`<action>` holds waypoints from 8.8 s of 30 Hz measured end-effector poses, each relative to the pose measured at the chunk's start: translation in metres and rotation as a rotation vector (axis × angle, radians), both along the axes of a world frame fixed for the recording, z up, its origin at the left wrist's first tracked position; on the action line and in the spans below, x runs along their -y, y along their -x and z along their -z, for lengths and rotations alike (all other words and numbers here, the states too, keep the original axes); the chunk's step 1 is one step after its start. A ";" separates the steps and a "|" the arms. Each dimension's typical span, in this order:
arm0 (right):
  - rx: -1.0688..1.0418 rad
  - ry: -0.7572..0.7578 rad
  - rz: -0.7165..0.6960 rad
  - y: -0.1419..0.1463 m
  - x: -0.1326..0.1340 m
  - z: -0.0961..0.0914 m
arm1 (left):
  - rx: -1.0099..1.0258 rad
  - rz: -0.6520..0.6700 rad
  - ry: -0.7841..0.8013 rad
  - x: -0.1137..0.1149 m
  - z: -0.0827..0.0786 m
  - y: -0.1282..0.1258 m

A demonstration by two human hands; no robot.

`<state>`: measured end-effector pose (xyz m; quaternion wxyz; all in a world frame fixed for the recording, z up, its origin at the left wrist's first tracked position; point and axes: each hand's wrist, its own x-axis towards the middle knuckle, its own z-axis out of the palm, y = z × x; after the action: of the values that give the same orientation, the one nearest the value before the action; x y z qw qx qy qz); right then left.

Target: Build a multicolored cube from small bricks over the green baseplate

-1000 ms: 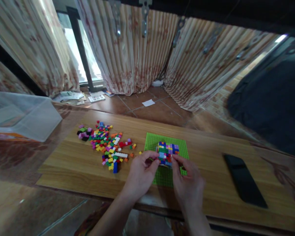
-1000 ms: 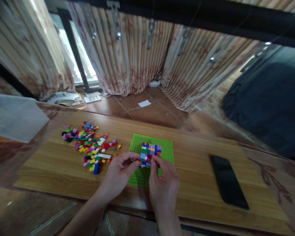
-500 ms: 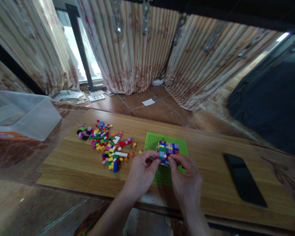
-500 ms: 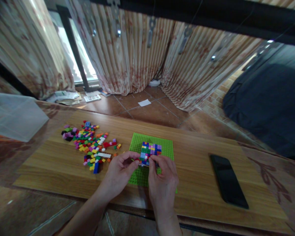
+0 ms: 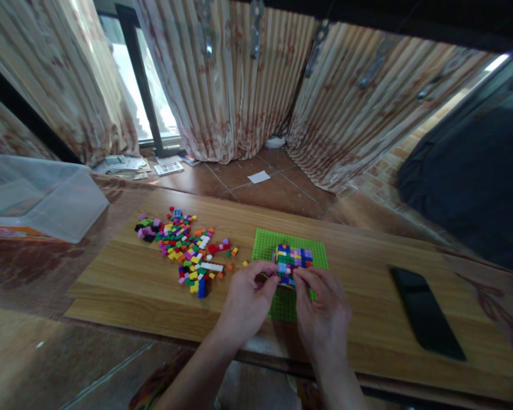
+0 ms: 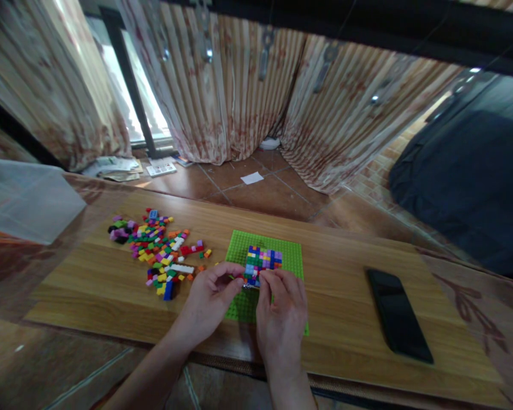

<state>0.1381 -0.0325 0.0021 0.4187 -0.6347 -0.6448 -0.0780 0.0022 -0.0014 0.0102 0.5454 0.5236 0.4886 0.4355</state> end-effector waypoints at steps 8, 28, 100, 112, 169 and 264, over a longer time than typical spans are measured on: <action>-0.023 0.022 0.004 -0.001 0.001 0.002 | -0.027 -0.018 -0.040 0.001 0.002 -0.001; -0.375 0.131 -0.256 0.016 0.010 -0.014 | 0.313 0.132 -0.012 0.003 -0.010 0.003; -1.143 0.276 0.128 -0.003 -0.009 0.004 | -0.208 0.038 -0.079 0.000 0.001 0.003; -1.110 0.235 0.101 -0.002 -0.013 0.006 | -0.287 0.053 -0.161 0.001 -0.002 0.004; -1.344 0.217 0.091 -0.014 -0.001 0.007 | -0.944 -0.226 -0.426 -0.043 0.009 0.073; -0.202 0.102 -0.042 -0.011 0.003 -0.004 | 0.191 -0.145 0.252 -0.005 -0.001 -0.012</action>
<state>0.1493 -0.0355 0.0057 0.4503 -0.6462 -0.6155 0.0279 0.0146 0.0033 0.0113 0.6178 0.3707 0.5217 0.4569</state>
